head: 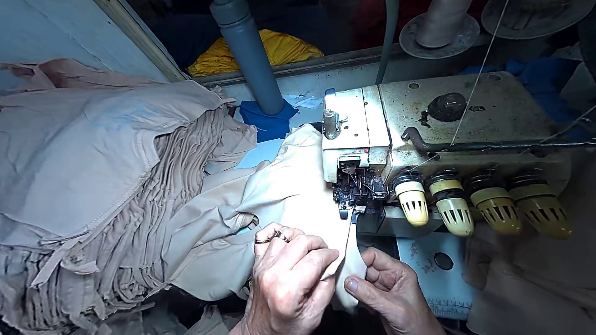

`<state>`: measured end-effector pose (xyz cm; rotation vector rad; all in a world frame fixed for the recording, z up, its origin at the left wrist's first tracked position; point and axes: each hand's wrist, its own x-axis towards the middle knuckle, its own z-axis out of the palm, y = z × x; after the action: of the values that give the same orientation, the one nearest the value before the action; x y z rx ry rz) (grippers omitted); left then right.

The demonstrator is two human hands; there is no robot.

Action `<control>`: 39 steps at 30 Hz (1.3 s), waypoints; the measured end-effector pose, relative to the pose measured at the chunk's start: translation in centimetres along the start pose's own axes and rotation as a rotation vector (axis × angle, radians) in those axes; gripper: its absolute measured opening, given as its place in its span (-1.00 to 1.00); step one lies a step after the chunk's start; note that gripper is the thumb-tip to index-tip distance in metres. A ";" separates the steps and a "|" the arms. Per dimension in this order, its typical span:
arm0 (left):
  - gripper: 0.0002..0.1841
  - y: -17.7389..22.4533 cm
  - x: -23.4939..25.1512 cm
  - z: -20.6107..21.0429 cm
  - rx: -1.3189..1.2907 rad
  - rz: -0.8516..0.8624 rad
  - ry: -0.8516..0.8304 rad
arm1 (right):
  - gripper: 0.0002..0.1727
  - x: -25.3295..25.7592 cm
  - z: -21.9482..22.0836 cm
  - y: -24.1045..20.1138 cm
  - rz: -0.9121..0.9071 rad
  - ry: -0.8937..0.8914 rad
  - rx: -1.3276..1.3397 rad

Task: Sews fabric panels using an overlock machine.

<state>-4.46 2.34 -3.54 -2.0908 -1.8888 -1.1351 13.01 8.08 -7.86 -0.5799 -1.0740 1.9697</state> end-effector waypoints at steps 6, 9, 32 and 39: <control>-0.81 0.1 0.0 0.8 0.012 0.130 -0.059 | -0.64 -0.3 -0.2 0.2 -0.012 -0.014 0.066; -0.80 0.2 0.1 1.2 0.073 0.180 -0.050 | -0.60 -0.4 -0.1 0.4 -0.022 -0.025 0.055; -0.77 -2.5 3.3 1.8 0.161 0.050 0.003 | -0.89 1.6 4.0 1.5 -0.108 -0.098 -0.252; -0.80 -2.3 1.6 0.2 0.132 -0.282 0.099 | -0.72 0.9 2.8 -0.2 -0.200 -0.136 -0.497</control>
<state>-6.50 4.28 -3.68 -1.7074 -2.1941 -1.1058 10.61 7.50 -6.18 -0.5746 -1.6592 1.5873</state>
